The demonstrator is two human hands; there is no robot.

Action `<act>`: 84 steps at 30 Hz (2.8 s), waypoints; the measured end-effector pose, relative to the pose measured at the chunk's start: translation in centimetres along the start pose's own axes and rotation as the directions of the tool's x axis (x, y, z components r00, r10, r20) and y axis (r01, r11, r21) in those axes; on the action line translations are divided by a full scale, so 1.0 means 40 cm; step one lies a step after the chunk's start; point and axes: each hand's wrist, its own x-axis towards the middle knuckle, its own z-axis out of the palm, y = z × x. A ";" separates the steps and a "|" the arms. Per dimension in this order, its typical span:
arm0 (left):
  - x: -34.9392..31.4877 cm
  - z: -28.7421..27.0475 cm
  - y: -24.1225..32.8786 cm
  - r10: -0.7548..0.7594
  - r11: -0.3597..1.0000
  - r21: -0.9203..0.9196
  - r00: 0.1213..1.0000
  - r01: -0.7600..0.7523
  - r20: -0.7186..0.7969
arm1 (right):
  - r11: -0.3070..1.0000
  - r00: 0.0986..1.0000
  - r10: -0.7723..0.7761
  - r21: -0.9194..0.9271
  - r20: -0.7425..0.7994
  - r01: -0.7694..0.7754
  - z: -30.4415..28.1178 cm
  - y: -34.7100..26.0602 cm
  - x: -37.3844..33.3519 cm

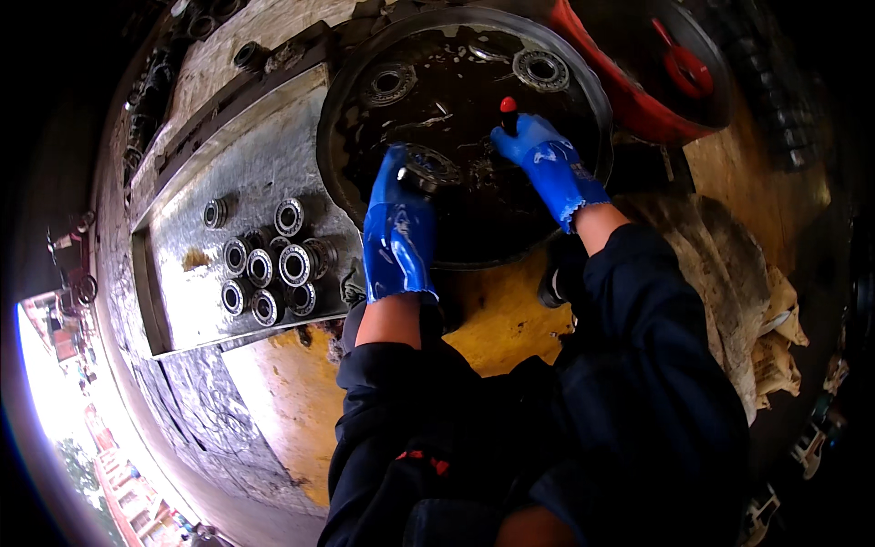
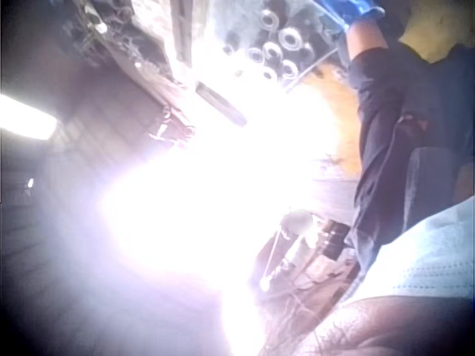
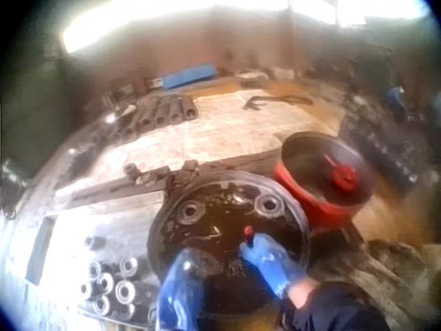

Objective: The person is cleaning metal bearings by dipping them into a container of dark liquid and scrubbing them with a red brush. They handle the bearings one by one, rotating them to clean different sides, and place the cleaned bearings onto a metal tray.

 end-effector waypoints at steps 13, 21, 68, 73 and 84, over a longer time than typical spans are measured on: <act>-0.159 0.190 -0.069 0.432 -0.058 0.859 0.763 -0.509 0.481 | 0.298 0.881 0.038 0.836 0.472 -0.461 0.030 -0.116 -0.075; -0.169 0.212 -0.053 0.519 -0.239 0.616 0.437 -0.751 0.734 | 0.133 0.975 0.095 0.968 0.202 -0.214 -0.042 -0.111 -0.151; -0.069 0.211 -0.192 -0.071 -0.136 0.843 0.854 -0.520 0.515 | 0.780 0.665 -0.445 0.624 0.600 -0.042 0.445 -0.665 0.055; -0.087 0.215 -0.111 -0.033 -0.118 0.865 0.873 -0.488 0.487 | 0.738 0.549 -0.539 0.672 0.640 -0.059 0.539 -0.808 0.080; -0.152 0.135 0.090 0.025 -0.163 0.897 0.907 -0.411 0.420 | 0.918 0.876 -0.185 0.397 0.444 -0.007 0.009 -0.442 0.219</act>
